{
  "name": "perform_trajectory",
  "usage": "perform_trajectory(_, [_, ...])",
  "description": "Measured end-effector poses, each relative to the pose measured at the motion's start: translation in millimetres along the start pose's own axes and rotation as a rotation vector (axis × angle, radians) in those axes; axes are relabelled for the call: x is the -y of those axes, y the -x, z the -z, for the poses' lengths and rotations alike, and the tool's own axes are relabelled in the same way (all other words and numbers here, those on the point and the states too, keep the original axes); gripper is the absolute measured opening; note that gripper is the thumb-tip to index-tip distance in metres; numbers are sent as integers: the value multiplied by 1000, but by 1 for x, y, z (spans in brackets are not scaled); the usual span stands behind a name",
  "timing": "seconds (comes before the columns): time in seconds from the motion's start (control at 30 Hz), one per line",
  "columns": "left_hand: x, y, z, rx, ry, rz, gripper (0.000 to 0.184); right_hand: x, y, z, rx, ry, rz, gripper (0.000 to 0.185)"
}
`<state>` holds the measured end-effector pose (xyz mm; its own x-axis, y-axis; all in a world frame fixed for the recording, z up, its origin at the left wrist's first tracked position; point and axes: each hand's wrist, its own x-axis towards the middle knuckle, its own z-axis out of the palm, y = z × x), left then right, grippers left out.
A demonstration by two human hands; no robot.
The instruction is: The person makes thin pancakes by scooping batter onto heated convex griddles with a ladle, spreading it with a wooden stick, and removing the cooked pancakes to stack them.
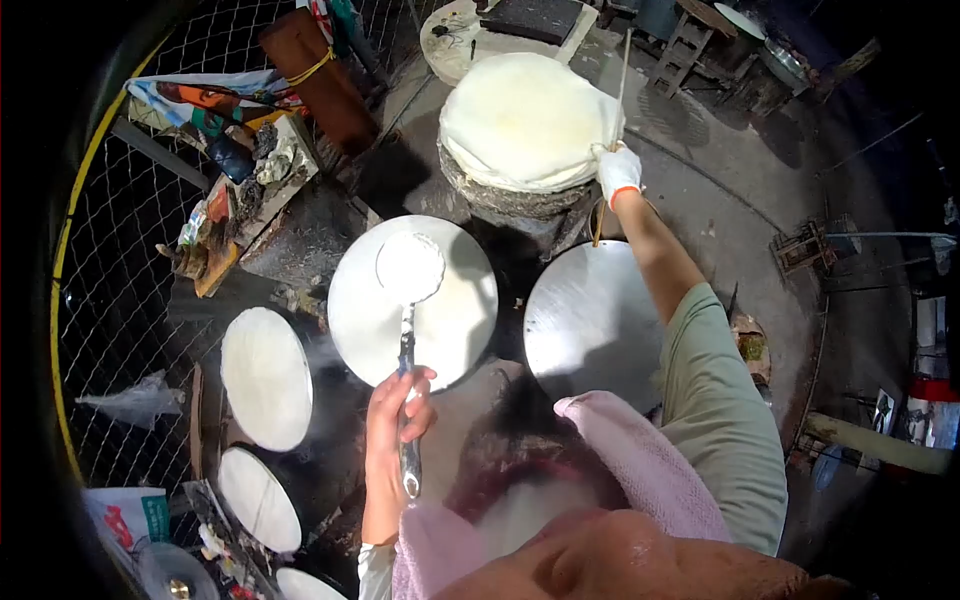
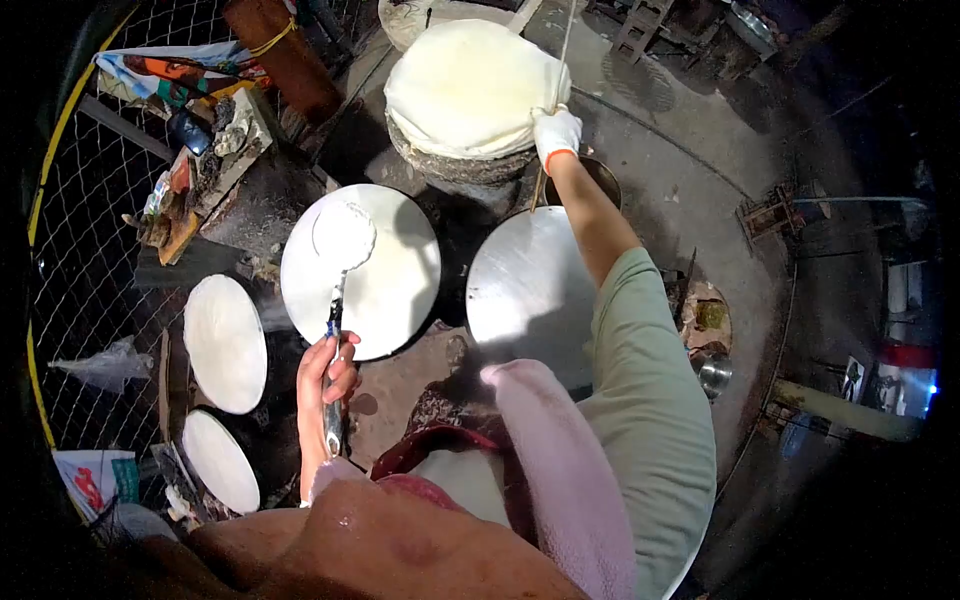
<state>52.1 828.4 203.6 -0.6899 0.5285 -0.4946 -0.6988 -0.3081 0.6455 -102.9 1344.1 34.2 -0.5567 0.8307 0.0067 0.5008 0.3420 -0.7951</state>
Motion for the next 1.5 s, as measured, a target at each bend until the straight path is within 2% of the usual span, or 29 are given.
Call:
perform_trajectory(0.03, [9, 1, -14, -7, 8, 9, 28, 7, 13, 16, 69, 68, -26, 57])
perform_trajectory(0.07, [20, 3, -28, -25, -8, 15, 28, 5, 24, 26, -12, 133, -2, 54])
perform_trajectory(0.17, [52, 8, -76, -7, -65, 36, 29, -8, 77, 89, -103, 15, 99, 52])
perform_trajectory(0.23, [80, 8, -99, 54, -108, 48, 30, -24, 120, 146, 32, -214, 79, 48])
perform_trajectory(0.3, [107, 5, -132, 65, -152, 80, 29, -65, 158, 198, 196, -317, -118, 43])
perform_trajectory(0.33, [122, 2, -147, 102, -163, 98, 29, -100, 174, 215, 177, -329, -93, 42])
perform_trajectory(0.43, [174, -26, -179, 204, -205, 158, 29, -163, 247, 284, 120, -191, -89, 64])
perform_trajectory(0.47, [196, -42, -185, 227, -251, 164, 28, -215, 264, 285, 37, -255, 33, 67])
perform_trajectory(0.5, [221, -61, -188, 252, -297, 170, 28, -228, 288, 300, 75, -329, -115, 69])
perform_trajectory(0.53, [249, -84, -185, 242, -365, 148, 26, -267, 304, 302, 88, -404, -65, 67])
perform_trajectory(0.57, [276, -105, -180, 232, -433, 124, 24, -236, 326, 329, 158, -266, -215, 63])
perform_trajectory(0.67, [320, -141, -173, 159, -806, 8, 25, -263, 366, 323, 98, -206, -171, 54])
perform_trajectory(0.7, [328, -146, -167, 129, -991, -151, 27, -257, 375, 327, 122, -121, -198, 51])
perform_trajectory(0.77, [332, -152, -155, 64, -1343, -496, 32, -265, 388, 315, 10, 162, -61, 49])
perform_trajectory(0.83, [321, -151, -141, 28, -1542, -504, 36, -265, 399, 305, -67, 382, 107, 54])
perform_trajectory(0.87, [313, -150, -133, 17, -1597, -555, 35, -274, 403, 296, -16, 523, 90, 59])
perform_trajectory(0.97, [281, -130, -117, -80, -1575, -686, 28, -275, 408, 280, 76, 522, -62, 61])
perform_trajectory(1.0, [270, -124, -108, -117, -1500, -786, 28, -284, 406, 262, 2, 385, 1, 59])
perform_trajectory(1.03, [260, -119, -102, -262, -1554, -859, 28, -294, 404, 247, 135, 16, -136, 56])
perform_trajectory(1.07, [245, -109, -100, -268, -1445, -890, 28, -285, 400, 240, 217, -330, -317, 52])
perform_trajectory(1.1, [234, -100, -95, -277, -1332, -918, 28, -229, 396, 255, 398, -625, -672, 49])
perform_trajectory(1.13, [227, -95, -84, -263, -1324, -886, 27, -209, 393, 257, 445, -675, -813, 42])
perform_trajectory(1.23, [208, -72, -60, -183, -1338, -734, 21, -249, 396, 228, 219, -335, -182, 37])
perform_trajectory(1.27, [205, -63, -55, -134, -1309, -628, 19, -265, 390, 238, 245, -197, -135, 34])
perform_trajectory(1.3, [204, -54, -49, -87, -1278, -523, 18, -263, 389, 250, 118, -70, -32, 31])
perform_trajectory(1.37, [208, -35, -36, -58, -1277, -533, 17, -280, 395, 240, -46, -240, -78, 30])
perform_trajectory(1.4, [210, -26, -31, -74, -1294, -504, 17, -228, 398, 258, 172, -39, -292, 34])
perform_trajectory(1.43, [216, -22, -17, -62, -1253, -472, 16, -273, 404, 219, 146, -299, -197, 38])
perform_trajectory(1.5, [215, -6, -12, -74, -1165, -391, 15, -201, 408, 214, 276, -585, -480, 40])
